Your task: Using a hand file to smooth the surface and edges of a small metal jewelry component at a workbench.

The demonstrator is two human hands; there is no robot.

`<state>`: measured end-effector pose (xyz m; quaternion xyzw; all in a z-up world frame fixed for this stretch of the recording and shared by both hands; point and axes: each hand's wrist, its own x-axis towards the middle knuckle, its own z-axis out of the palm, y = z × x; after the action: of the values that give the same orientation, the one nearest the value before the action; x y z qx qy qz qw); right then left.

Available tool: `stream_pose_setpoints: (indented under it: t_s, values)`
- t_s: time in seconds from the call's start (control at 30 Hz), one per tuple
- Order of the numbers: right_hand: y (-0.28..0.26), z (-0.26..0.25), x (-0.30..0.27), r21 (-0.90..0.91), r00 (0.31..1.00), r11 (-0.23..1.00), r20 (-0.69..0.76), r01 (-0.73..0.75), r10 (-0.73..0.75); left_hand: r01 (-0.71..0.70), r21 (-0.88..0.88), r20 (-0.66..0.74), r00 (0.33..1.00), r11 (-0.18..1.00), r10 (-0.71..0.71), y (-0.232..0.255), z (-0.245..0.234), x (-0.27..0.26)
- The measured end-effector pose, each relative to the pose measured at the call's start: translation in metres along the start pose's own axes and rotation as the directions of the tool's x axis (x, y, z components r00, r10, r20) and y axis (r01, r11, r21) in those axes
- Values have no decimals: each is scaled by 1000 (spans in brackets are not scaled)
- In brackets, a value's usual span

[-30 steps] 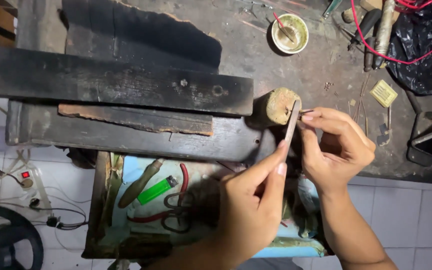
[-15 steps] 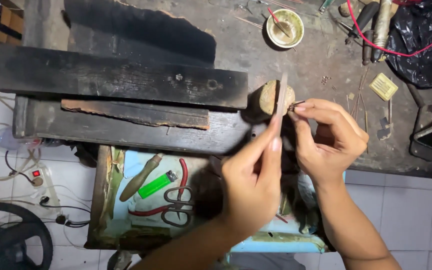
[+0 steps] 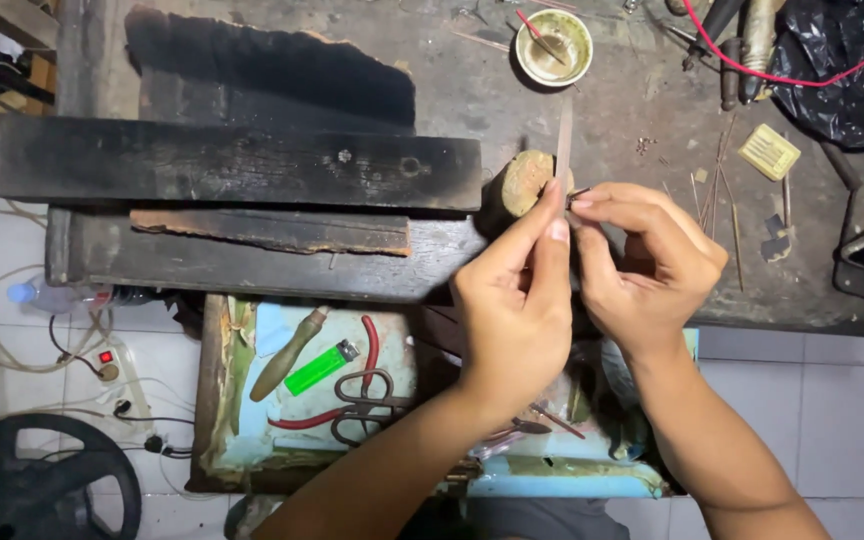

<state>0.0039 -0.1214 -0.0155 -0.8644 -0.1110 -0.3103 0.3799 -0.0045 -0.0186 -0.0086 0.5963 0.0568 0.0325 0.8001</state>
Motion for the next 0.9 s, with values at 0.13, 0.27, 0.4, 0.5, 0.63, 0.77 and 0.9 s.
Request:
stream_pose_setpoints:
  t_s: [0.13,0.27,0.4,0.5,0.63,0.77,0.9]
  values:
    - [-1,0,1,6,1000,1000,4,1,-2,-130,33,20,991,991,129,8,-14,-22]
    - [-2,0,2,15,1000,1000,15,2,-3,-53,218,17,999,975,50,10,-21,-34]
    - [-1,-1,2,3,1000,1000,23,2,-2,23,148,45,999,989,-30,6,-18,-17]
    - [-1,-1,1,13,1000,1000,19,-12,11,119,39,114,986,992,-123,6,-18,2]
    - [0,-1,0,2,1000,1000,12,-9,9,179,13,167,970,984,-178,10,-18,19]
    - [1,0,-1,5,1000,1000,12,-3,3,105,7,138,985,994,-105,13,-27,7]
    - [0,-1,-1,4,1000,1000,10,-18,18,50,164,91,994,985,-65,19,-39,-27]
